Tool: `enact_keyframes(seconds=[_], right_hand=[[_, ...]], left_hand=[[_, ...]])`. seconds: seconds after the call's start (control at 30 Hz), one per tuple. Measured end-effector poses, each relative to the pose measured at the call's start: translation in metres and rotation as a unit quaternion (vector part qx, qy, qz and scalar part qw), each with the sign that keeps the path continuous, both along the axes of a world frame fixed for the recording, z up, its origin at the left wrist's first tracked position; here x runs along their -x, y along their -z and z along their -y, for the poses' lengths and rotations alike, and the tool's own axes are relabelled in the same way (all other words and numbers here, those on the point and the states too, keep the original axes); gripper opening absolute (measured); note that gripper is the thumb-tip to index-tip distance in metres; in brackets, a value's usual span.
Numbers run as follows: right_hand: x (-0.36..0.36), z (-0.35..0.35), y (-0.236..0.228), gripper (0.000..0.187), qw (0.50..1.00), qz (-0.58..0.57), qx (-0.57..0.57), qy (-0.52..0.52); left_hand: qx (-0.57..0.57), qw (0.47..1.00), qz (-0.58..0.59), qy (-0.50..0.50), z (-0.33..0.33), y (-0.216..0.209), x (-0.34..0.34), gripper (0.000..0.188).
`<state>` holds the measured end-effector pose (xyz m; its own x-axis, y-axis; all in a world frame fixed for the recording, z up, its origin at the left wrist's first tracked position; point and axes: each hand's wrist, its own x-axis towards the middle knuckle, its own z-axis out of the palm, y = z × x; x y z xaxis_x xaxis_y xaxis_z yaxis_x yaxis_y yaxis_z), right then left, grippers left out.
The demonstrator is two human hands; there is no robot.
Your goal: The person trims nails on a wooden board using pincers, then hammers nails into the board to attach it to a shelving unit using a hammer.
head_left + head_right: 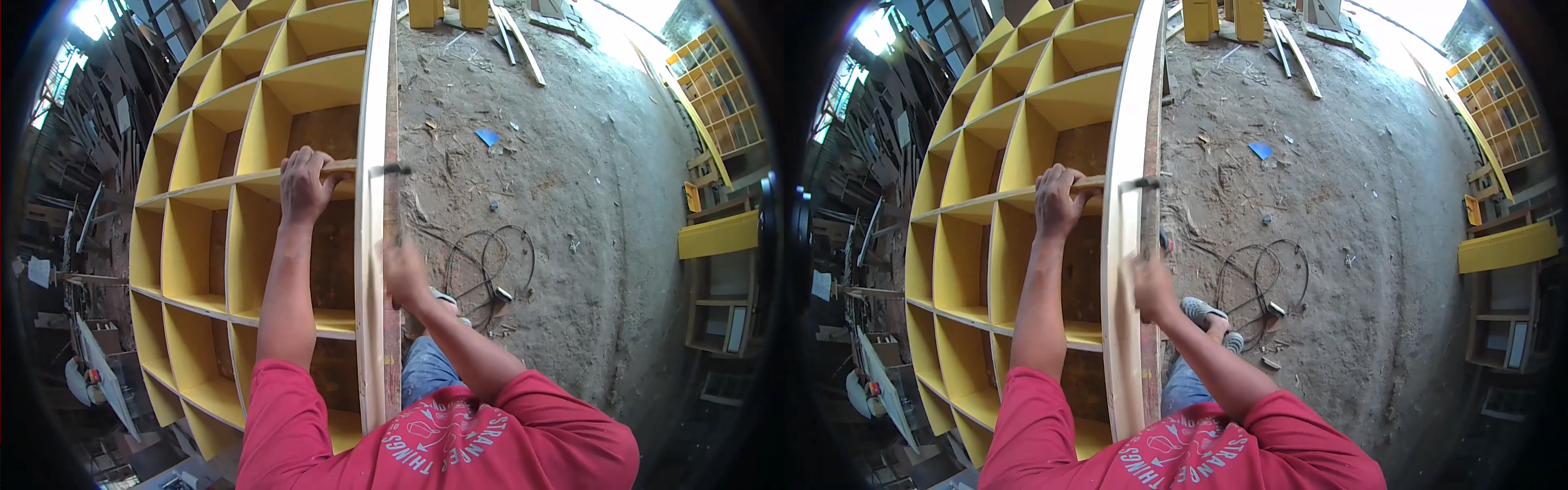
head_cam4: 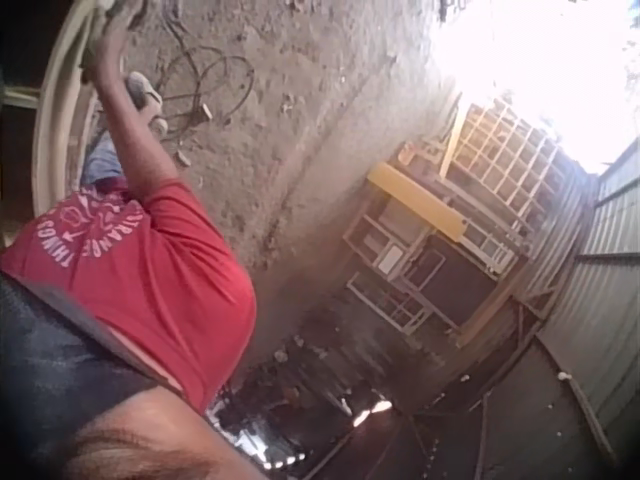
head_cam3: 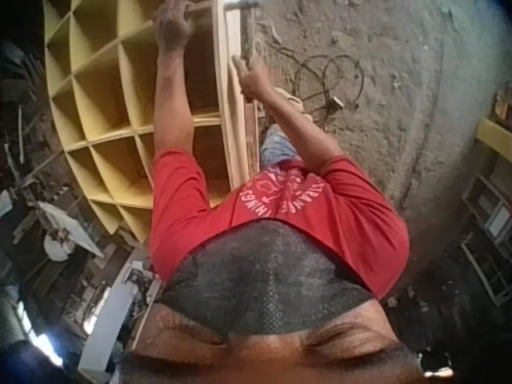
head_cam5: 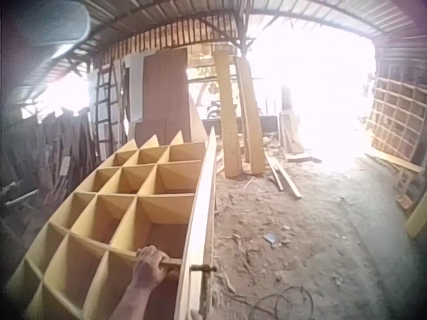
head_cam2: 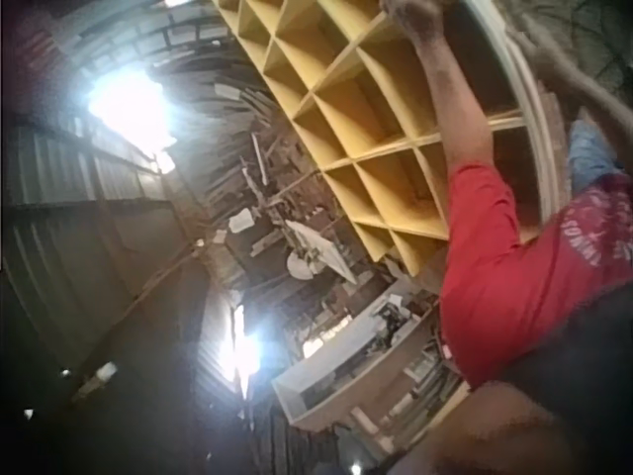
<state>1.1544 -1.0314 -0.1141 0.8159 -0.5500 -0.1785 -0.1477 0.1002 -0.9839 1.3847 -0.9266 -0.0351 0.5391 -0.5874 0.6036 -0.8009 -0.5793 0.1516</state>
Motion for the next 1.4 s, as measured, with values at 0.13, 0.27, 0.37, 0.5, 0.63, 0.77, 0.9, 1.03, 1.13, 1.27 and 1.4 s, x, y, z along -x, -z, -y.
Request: enact_keyframes(seconds=[0.13,0.27,0.37,0.5,0.63,0.77,0.9,1.03,1.13,1.27,1.4], right_hand=[[0.010,0.028,-0.015,0.037,0.985,-0.073,-0.108,-0.115],[0.001,-0.002,-0.008,0.035,0.992,0.006,0.121,-0.024],[0.015,0.032,0.005,0.029,0.992,-0.024,0.027,-0.119],[0.018,0.066,-0.032,0.023,0.986,-0.057,-0.042,-0.151],[-0.003,0.103,-0.063,0.022,0.991,-0.056,-0.039,-0.112],[-0.035,0.137,-0.093,0.021,0.992,-0.016,0.029,-0.123],[-0.072,0.143,-0.133,0.021,0.987,-0.006,0.067,-0.144],[-0.098,0.130,-0.159,0.028,0.970,0.003,0.104,-0.221],[-0.133,0.123,-0.155,0.034,0.945,0.039,0.105,-0.308],[-0.195,0.104,-0.175,0.033,0.896,0.079,0.205,-0.386],[-0.261,0.104,-0.160,0.032,0.872,0.095,0.124,-0.464]], left_hand=[[-0.008,1.000,-0.013,-0.020,-0.005,0.007,0.001,0.040],[-0.010,0.999,-0.027,-0.020,0.005,-0.001,0.007,0.041],[-0.009,0.999,-0.047,-0.019,-0.009,0.006,0.003,0.035],[0.083,0.991,-0.086,0.058,-0.004,-0.032,0.011,0.029],[0.270,0.902,-0.334,0.037,-0.019,-0.030,-0.003,0.031],[0.503,0.727,-0.462,0.077,-0.029,-0.030,-0.010,0.032],[0.509,0.613,-0.593,0.116,-0.019,-0.030,-0.003,0.031],[0.633,0.411,-0.645,0.123,0.006,-0.046,0.030,0.033],[0.728,0.346,-0.590,0.051,0.038,-0.062,0.038,0.035],[0.754,0.447,-0.481,0.016,0.062,-0.098,0.017,0.037],[0.795,0.412,-0.445,-0.004,0.063,-0.103,-0.015,0.038]])
